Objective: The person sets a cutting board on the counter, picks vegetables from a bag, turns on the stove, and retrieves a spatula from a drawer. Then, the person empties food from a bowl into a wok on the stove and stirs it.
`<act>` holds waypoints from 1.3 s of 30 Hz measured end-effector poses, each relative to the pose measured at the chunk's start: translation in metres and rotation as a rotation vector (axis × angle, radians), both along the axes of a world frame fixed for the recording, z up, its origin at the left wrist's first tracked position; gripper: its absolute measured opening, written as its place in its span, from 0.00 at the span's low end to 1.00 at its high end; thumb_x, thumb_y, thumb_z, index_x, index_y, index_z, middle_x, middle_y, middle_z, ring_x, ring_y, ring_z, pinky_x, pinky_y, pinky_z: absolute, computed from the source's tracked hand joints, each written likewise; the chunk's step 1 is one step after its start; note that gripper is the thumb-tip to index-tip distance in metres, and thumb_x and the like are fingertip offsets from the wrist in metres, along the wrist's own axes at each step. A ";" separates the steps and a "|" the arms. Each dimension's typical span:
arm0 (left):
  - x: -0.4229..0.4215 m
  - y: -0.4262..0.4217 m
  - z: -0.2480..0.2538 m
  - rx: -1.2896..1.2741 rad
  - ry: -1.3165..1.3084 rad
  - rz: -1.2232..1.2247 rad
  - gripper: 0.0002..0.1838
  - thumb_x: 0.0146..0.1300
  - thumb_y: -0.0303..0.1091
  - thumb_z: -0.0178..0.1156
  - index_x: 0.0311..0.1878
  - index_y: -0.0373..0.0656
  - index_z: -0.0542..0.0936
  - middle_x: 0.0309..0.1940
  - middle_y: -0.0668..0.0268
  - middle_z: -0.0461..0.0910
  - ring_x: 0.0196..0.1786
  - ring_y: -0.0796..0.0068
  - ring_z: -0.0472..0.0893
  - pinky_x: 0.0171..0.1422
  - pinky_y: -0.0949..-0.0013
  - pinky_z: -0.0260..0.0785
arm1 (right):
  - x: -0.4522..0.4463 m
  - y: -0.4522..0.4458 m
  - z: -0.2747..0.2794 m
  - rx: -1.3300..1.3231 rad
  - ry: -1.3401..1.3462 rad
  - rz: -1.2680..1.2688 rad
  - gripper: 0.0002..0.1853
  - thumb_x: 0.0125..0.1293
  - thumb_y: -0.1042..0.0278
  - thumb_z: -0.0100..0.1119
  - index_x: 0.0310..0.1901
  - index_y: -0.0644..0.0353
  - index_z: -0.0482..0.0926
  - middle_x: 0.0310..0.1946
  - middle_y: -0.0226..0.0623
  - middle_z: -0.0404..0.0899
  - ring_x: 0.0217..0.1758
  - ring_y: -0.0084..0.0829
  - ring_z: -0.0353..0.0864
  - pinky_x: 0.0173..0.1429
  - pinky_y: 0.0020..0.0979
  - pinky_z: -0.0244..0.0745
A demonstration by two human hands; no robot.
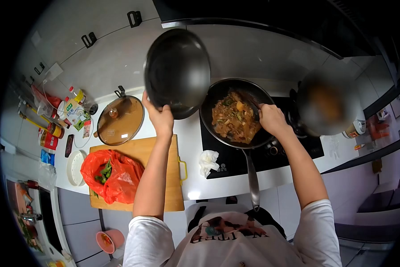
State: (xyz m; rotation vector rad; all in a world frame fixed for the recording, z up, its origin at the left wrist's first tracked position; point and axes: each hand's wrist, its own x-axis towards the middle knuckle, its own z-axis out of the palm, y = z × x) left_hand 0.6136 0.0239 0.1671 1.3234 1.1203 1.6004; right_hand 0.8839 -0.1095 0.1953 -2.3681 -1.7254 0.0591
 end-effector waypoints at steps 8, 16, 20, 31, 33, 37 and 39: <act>-0.035 0.027 -0.061 -0.403 -0.303 0.080 0.38 0.51 0.12 0.46 0.65 0.49 0.47 0.56 0.56 0.62 0.46 0.66 0.75 0.34 0.72 0.74 | -0.009 0.008 0.009 -0.226 -0.050 0.151 0.08 0.53 0.77 0.48 0.31 0.68 0.78 0.32 0.54 0.78 0.41 0.50 0.78 0.47 0.42 0.73; -0.038 0.041 -0.110 -0.689 -0.356 0.100 0.36 0.52 0.16 0.48 0.62 0.46 0.45 0.52 0.50 0.63 0.36 0.59 0.79 0.18 0.65 0.76 | -0.015 -0.035 0.058 -0.161 -0.065 0.136 0.13 0.59 0.72 0.51 0.44 0.63 0.78 0.34 0.52 0.78 0.41 0.48 0.77 0.49 0.40 0.72; -0.035 0.049 -0.129 -0.853 -0.553 0.136 0.33 0.53 0.16 0.48 0.60 0.41 0.45 0.53 0.45 0.62 0.37 0.54 0.79 0.23 0.58 0.81 | -0.017 -0.063 0.088 -0.228 -0.051 0.103 0.12 0.57 0.74 0.52 0.42 0.64 0.79 0.32 0.51 0.78 0.40 0.46 0.78 0.47 0.39 0.72; -0.030 0.062 -0.190 -0.942 -0.711 -0.025 0.20 0.61 0.33 0.53 0.53 0.33 0.64 0.48 0.53 0.72 0.42 0.54 0.79 0.33 0.59 0.81 | -0.038 -0.084 0.085 -0.506 -0.100 0.272 0.07 0.55 0.72 0.54 0.33 0.63 0.80 0.27 0.47 0.78 0.35 0.46 0.78 0.42 0.41 0.72; -0.030 0.060 -0.186 -0.955 -0.690 -0.056 0.23 0.60 0.35 0.56 0.54 0.35 0.64 0.50 0.55 0.72 0.42 0.56 0.78 0.33 0.63 0.81 | -0.042 -0.083 0.074 -0.510 -0.075 0.258 0.06 0.55 0.72 0.53 0.31 0.64 0.79 0.27 0.47 0.78 0.36 0.47 0.78 0.42 0.42 0.72; -0.023 0.036 -0.165 -0.982 -0.629 0.157 0.13 0.54 0.24 0.59 0.40 0.30 0.69 0.33 0.55 0.74 0.29 0.66 0.76 0.24 0.64 0.72 | -0.055 -0.084 0.057 -0.417 -0.081 0.291 0.06 0.46 0.80 0.50 0.23 0.69 0.78 0.25 0.51 0.79 0.35 0.45 0.80 0.41 0.39 0.75; -0.004 -0.009 -0.153 -0.891 -0.197 0.340 0.10 0.51 0.27 0.62 0.27 0.40 0.68 0.19 0.66 0.68 0.21 0.78 0.65 0.21 0.70 0.58 | -0.060 -0.086 0.051 -0.385 -0.098 0.244 0.06 0.46 0.79 0.51 0.23 0.68 0.79 0.25 0.50 0.79 0.34 0.45 0.81 0.40 0.40 0.75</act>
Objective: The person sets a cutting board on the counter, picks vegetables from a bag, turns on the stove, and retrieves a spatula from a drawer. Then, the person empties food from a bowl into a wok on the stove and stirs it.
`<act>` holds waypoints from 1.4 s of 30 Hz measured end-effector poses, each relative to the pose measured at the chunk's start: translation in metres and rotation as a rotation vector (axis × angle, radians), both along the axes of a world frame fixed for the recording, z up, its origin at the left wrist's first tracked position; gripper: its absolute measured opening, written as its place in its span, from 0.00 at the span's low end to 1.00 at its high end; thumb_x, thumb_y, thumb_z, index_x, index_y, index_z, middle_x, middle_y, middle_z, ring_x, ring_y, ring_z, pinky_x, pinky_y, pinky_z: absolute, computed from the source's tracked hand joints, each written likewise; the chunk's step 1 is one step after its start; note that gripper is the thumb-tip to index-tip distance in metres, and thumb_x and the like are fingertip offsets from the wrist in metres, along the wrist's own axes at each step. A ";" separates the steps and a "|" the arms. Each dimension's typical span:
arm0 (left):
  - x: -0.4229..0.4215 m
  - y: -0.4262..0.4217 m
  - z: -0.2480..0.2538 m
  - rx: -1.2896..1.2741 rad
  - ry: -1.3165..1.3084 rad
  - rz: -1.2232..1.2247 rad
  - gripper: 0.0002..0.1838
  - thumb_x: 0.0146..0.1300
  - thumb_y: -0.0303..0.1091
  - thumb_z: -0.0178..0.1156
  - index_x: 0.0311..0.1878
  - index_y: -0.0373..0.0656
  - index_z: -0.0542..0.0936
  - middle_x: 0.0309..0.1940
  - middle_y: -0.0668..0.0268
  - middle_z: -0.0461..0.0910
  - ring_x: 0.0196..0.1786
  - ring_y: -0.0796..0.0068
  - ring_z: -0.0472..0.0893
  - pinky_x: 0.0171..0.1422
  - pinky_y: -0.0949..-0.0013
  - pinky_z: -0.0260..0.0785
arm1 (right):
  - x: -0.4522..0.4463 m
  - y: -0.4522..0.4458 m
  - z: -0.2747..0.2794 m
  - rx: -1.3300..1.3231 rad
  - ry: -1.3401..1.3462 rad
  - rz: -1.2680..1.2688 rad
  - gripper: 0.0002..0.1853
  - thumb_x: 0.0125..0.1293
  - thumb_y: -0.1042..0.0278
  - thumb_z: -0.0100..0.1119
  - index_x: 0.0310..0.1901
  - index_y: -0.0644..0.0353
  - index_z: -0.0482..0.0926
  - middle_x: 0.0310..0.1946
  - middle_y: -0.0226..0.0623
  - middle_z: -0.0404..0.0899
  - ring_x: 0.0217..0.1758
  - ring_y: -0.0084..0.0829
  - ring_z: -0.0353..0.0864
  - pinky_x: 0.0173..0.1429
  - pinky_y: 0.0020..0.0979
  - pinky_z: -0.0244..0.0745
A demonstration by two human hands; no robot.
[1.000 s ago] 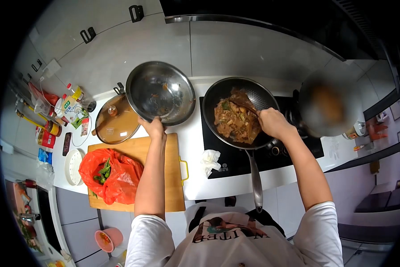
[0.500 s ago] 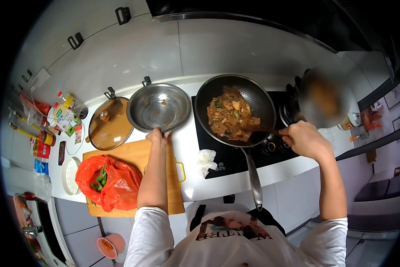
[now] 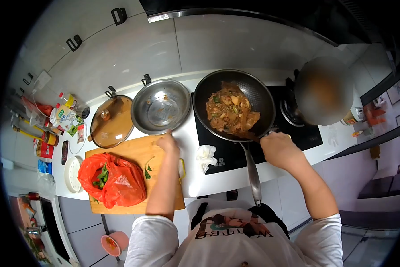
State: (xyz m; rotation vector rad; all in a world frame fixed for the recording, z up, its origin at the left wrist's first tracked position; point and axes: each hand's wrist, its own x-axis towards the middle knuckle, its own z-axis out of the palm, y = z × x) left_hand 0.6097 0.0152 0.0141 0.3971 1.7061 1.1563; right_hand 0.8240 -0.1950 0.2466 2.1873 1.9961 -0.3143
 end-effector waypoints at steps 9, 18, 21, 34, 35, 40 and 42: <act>0.108 -0.239 0.083 -0.150 -0.863 -1.085 0.22 0.60 0.42 0.58 0.46 0.42 0.58 0.32 0.60 0.70 0.22 0.72 0.74 0.26 0.68 0.71 | -0.007 0.010 -0.052 0.209 0.035 0.039 0.06 0.48 0.77 0.49 0.23 0.66 0.77 0.23 0.48 0.77 0.31 0.47 0.80 0.37 0.40 0.74; 0.114 -0.248 0.097 -0.113 -0.604 -0.879 0.17 0.60 0.34 0.58 0.38 0.45 0.57 0.25 0.65 0.67 0.17 0.75 0.71 0.16 0.70 0.65 | 0.051 0.045 -0.062 0.265 -0.055 -0.040 0.07 0.50 0.76 0.49 0.26 0.64 0.79 0.27 0.47 0.79 0.37 0.43 0.81 0.42 0.37 0.76; 0.113 -0.251 0.099 -0.086 -0.614 -0.823 0.18 0.59 0.34 0.59 0.39 0.45 0.57 0.26 0.65 0.67 0.18 0.76 0.71 0.17 0.71 0.65 | 0.056 0.020 -0.013 0.125 0.095 -0.120 0.08 0.51 0.80 0.47 0.29 0.70 0.77 0.33 0.57 0.77 0.42 0.51 0.77 0.47 0.42 0.73; 0.108 -0.245 0.096 -0.042 -0.563 -0.997 0.15 0.61 0.28 0.53 0.41 0.42 0.56 0.28 0.62 0.65 0.19 0.74 0.72 0.16 0.70 0.65 | 0.114 0.105 -0.066 0.106 0.469 -0.531 0.12 0.62 0.72 0.44 0.39 0.67 0.78 0.19 0.47 0.77 0.18 0.38 0.78 0.24 0.36 0.73; 0.108 -0.245 0.096 -0.037 -0.555 -1.011 0.15 0.61 0.28 0.52 0.42 0.41 0.55 0.28 0.61 0.65 0.19 0.73 0.72 0.16 0.70 0.65 | 0.118 0.117 -0.082 0.231 0.304 -0.319 0.12 0.62 0.72 0.45 0.40 0.66 0.78 0.24 0.50 0.78 0.26 0.42 0.79 0.31 0.39 0.73; 0.107 -0.245 0.099 -0.041 -0.558 -1.003 0.15 0.61 0.28 0.53 0.42 0.41 0.55 0.28 0.62 0.65 0.19 0.74 0.72 0.16 0.71 0.65 | 0.078 0.137 -0.068 0.168 0.124 0.018 0.10 0.55 0.74 0.49 0.36 0.67 0.79 0.37 0.54 0.78 0.45 0.48 0.77 0.48 0.42 0.73; 0.107 -0.245 0.099 -0.037 -0.559 -0.994 0.15 0.61 0.29 0.53 0.41 0.42 0.56 0.28 0.63 0.66 0.18 0.75 0.72 0.16 0.72 0.65 | 0.059 0.130 -0.061 0.078 0.014 0.145 0.09 0.53 0.77 0.49 0.33 0.67 0.79 0.35 0.53 0.78 0.43 0.48 0.78 0.46 0.41 0.74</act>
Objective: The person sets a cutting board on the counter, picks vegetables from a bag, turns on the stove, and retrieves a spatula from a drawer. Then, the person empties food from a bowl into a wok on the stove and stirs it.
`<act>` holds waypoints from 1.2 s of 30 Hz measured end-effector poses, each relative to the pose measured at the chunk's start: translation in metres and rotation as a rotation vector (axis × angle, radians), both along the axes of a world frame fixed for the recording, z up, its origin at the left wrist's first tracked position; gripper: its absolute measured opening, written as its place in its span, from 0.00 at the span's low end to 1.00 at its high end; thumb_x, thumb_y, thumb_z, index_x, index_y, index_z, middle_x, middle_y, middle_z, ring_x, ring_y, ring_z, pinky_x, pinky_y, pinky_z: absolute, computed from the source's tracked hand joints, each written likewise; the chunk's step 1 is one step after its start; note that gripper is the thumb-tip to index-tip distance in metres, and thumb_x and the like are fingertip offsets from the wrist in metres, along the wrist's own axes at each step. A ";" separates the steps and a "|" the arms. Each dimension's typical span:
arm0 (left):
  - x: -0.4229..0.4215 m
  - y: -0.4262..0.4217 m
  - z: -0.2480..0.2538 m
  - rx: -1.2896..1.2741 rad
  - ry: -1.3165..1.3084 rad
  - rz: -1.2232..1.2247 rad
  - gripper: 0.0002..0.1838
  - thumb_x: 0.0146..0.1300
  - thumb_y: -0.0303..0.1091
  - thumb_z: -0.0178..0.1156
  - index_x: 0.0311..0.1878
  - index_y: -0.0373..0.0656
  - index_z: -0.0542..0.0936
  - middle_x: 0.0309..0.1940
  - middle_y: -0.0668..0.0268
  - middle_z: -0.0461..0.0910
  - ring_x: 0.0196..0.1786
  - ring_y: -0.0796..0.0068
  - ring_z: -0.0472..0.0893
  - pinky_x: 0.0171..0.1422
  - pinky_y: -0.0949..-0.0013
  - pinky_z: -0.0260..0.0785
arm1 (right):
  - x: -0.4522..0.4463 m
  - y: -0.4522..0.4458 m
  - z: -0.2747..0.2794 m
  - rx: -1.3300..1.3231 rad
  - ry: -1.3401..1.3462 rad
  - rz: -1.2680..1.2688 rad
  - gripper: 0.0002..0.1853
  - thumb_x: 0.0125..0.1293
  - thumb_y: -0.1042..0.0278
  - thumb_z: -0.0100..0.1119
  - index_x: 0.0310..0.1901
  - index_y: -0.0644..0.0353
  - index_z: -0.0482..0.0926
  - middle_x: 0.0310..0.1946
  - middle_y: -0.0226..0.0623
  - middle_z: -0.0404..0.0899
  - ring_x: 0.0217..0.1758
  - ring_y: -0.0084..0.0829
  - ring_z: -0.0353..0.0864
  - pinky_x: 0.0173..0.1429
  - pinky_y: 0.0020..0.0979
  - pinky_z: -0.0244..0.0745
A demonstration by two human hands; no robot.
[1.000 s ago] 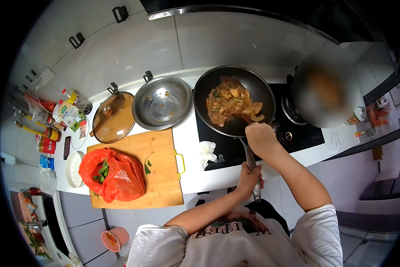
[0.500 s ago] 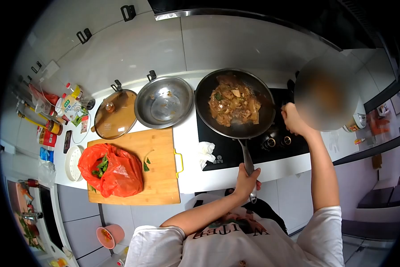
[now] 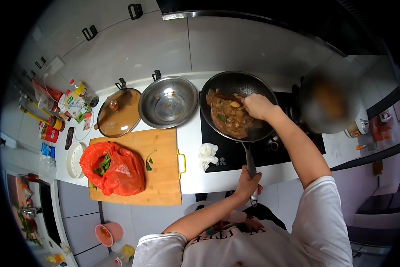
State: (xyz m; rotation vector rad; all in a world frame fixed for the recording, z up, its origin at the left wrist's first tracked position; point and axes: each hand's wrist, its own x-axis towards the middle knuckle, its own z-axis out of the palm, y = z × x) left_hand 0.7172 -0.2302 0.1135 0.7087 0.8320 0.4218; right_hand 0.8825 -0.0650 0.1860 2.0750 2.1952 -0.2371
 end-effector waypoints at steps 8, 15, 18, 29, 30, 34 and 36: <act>-0.001 0.000 0.001 -0.025 -0.008 -0.008 0.14 0.61 0.30 0.53 0.41 0.42 0.56 0.27 0.63 0.66 0.19 0.75 0.72 0.16 0.71 0.64 | 0.000 -0.067 0.066 0.105 -0.019 -0.003 0.08 0.55 0.72 0.51 0.31 0.66 0.79 0.30 0.53 0.78 0.38 0.48 0.79 0.43 0.42 0.73; 0.001 -0.001 -0.001 -0.039 0.003 0.000 0.15 0.61 0.28 0.52 0.42 0.42 0.55 0.28 0.62 0.65 0.18 0.74 0.72 0.15 0.71 0.63 | -0.018 -0.119 0.094 -0.125 0.031 0.013 0.06 0.52 0.74 0.54 0.28 0.66 0.80 0.26 0.50 0.78 0.35 0.46 0.80 0.43 0.38 0.75; 0.002 -0.002 -0.003 -0.023 0.012 0.003 0.15 0.61 0.28 0.52 0.42 0.42 0.55 0.29 0.61 0.65 0.18 0.74 0.72 0.15 0.71 0.64 | -0.029 -0.114 0.059 -0.068 -0.120 0.045 0.07 0.49 0.78 0.51 0.27 0.67 0.79 0.27 0.50 0.79 0.34 0.45 0.80 0.42 0.38 0.76; 0.002 -0.003 -0.006 -0.027 -0.007 0.041 0.15 0.61 0.31 0.54 0.41 0.43 0.56 0.28 0.63 0.66 0.19 0.76 0.72 0.16 0.73 0.64 | 0.001 -0.131 0.091 -0.036 0.156 -0.457 0.07 0.54 0.81 0.46 0.29 0.73 0.75 0.21 0.51 0.76 0.21 0.41 0.79 0.27 0.36 0.75; 0.001 -0.003 -0.005 -0.027 -0.006 0.042 0.15 0.61 0.31 0.54 0.41 0.43 0.56 0.28 0.63 0.66 0.19 0.76 0.72 0.16 0.73 0.64 | -0.002 -0.126 0.101 -0.118 0.170 -0.606 0.06 0.52 0.84 0.46 0.26 0.73 0.74 0.23 0.52 0.77 0.23 0.41 0.80 0.29 0.36 0.76; 0.000 0.000 -0.001 -0.029 0.014 0.017 0.15 0.61 0.31 0.55 0.41 0.43 0.56 0.28 0.62 0.67 0.19 0.76 0.72 0.17 0.72 0.65 | 0.041 -0.095 0.051 -0.072 0.288 -0.693 0.08 0.55 0.83 0.41 0.24 0.75 0.72 0.14 0.48 0.75 0.13 0.37 0.76 0.20 0.37 0.71; -0.001 0.000 -0.001 -0.033 0.025 0.003 0.15 0.61 0.31 0.54 0.41 0.43 0.56 0.28 0.62 0.67 0.19 0.75 0.72 0.17 0.72 0.65 | 0.057 -0.073 0.016 -0.014 0.459 -0.705 0.10 0.58 0.80 0.41 0.23 0.76 0.71 0.13 0.49 0.74 0.12 0.37 0.74 0.19 0.36 0.71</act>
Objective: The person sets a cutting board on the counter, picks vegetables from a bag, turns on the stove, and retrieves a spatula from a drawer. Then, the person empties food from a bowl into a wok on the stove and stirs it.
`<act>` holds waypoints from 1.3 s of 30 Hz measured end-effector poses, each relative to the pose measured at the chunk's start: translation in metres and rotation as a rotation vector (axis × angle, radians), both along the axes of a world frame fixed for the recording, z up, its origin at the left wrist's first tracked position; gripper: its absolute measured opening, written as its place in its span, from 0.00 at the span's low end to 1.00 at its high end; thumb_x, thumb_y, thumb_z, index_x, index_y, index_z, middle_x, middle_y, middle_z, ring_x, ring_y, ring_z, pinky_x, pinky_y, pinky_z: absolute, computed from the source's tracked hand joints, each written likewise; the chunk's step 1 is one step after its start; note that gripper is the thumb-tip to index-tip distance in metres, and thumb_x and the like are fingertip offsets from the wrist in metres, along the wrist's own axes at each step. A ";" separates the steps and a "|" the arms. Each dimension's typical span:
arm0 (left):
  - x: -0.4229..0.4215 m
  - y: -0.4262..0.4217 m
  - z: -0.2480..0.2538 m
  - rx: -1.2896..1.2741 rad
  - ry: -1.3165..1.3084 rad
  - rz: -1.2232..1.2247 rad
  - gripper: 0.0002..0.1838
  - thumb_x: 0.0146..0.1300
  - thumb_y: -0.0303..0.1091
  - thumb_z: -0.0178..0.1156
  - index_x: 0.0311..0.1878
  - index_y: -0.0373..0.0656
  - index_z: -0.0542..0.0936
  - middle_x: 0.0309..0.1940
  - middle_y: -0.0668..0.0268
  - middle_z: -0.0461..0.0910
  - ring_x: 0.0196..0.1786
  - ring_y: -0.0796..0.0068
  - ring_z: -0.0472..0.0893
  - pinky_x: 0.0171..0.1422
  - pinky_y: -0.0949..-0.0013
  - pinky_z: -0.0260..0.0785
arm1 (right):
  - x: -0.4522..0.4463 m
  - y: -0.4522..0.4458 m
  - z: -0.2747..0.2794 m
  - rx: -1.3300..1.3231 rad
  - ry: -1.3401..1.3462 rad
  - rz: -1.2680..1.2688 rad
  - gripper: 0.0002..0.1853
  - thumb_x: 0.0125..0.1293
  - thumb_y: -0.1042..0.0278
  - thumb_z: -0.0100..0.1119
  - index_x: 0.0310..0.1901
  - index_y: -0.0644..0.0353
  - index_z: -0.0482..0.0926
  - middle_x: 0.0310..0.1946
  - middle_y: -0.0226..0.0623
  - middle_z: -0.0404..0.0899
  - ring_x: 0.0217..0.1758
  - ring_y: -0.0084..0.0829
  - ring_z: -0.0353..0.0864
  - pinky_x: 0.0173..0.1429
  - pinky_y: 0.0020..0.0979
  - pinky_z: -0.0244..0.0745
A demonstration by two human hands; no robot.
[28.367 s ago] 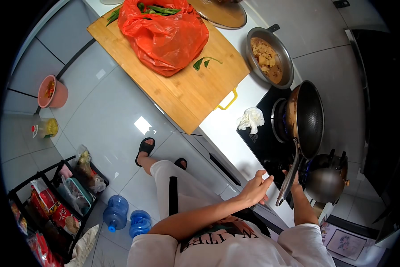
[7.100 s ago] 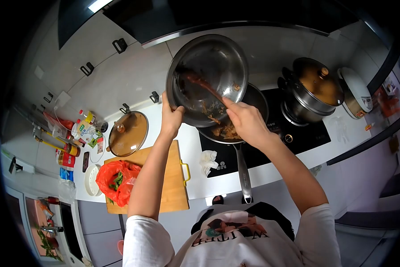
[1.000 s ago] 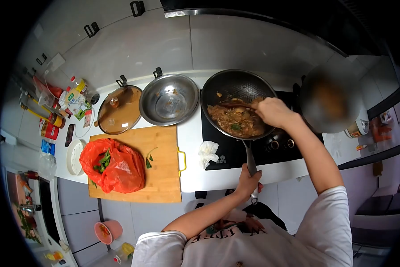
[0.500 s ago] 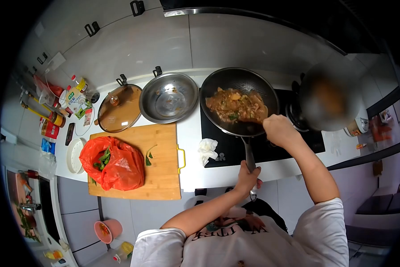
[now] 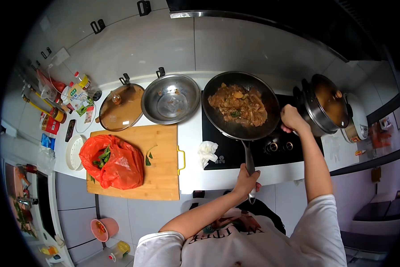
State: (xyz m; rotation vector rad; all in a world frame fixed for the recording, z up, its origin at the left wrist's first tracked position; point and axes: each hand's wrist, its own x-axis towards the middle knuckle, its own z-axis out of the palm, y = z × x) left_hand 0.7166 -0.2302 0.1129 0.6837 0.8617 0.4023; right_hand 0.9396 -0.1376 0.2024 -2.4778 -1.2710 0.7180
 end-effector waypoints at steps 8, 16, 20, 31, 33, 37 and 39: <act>0.001 0.001 -0.002 -0.014 -0.024 -0.011 0.16 0.61 0.30 0.54 0.43 0.42 0.56 0.29 0.61 0.66 0.19 0.75 0.72 0.16 0.72 0.65 | -0.007 0.072 -0.053 0.156 -0.404 0.481 0.10 0.58 0.74 0.49 0.38 0.71 0.76 0.32 0.55 0.78 0.36 0.46 0.80 0.40 0.40 0.75; 0.003 0.000 -0.002 -0.025 -0.039 -0.010 0.15 0.61 0.30 0.53 0.41 0.41 0.56 0.28 0.62 0.66 0.19 0.75 0.72 0.17 0.71 0.65 | -0.053 0.032 -0.001 0.110 -0.542 0.737 0.09 0.54 0.77 0.49 0.36 0.66 0.78 0.32 0.52 0.78 0.39 0.46 0.79 0.43 0.41 0.74; 0.003 0.000 -0.002 -0.032 -0.052 0.009 0.14 0.62 0.30 0.53 0.40 0.42 0.56 0.28 0.63 0.66 0.19 0.75 0.72 0.17 0.71 0.65 | -0.050 0.001 0.049 0.102 -0.566 0.681 0.09 0.56 0.72 0.52 0.38 0.64 0.79 0.26 0.52 0.77 0.34 0.49 0.78 0.40 0.42 0.74; 0.003 -0.001 -0.007 -0.037 -0.059 0.000 0.15 0.62 0.32 0.55 0.40 0.43 0.57 0.29 0.63 0.65 0.18 0.75 0.71 0.17 0.72 0.64 | -0.111 -0.036 0.028 -0.049 -0.594 0.746 0.07 0.49 0.78 0.50 0.24 0.65 0.80 0.24 0.49 0.79 0.31 0.46 0.81 0.38 0.38 0.76; 0.002 -0.001 -0.008 -0.046 -0.063 -0.002 0.16 0.61 0.33 0.55 0.41 0.42 0.56 0.30 0.62 0.65 0.19 0.75 0.72 0.17 0.72 0.65 | -0.109 -0.035 0.019 -0.037 -0.597 0.717 0.07 0.49 0.78 0.50 0.24 0.65 0.80 0.24 0.49 0.79 0.31 0.45 0.81 0.38 0.38 0.76; -0.002 0.004 -0.014 -0.031 -0.102 -0.056 0.20 0.62 0.37 0.57 0.44 0.39 0.56 0.33 0.61 0.65 0.25 0.73 0.74 0.22 0.72 0.69 | -0.112 -0.047 0.006 -0.039 -0.588 0.644 0.06 0.50 0.77 0.51 0.28 0.66 0.78 0.24 0.49 0.79 0.31 0.45 0.81 0.37 0.38 0.76; -0.007 0.002 -0.016 -0.055 -0.163 -0.074 0.23 0.62 0.40 0.57 0.46 0.38 0.57 0.35 0.61 0.67 0.31 0.72 0.76 0.31 0.72 0.72 | -0.116 -0.059 -0.003 -0.053 -0.578 0.587 0.09 0.52 0.75 0.51 0.35 0.67 0.76 0.24 0.50 0.79 0.31 0.46 0.80 0.37 0.40 0.75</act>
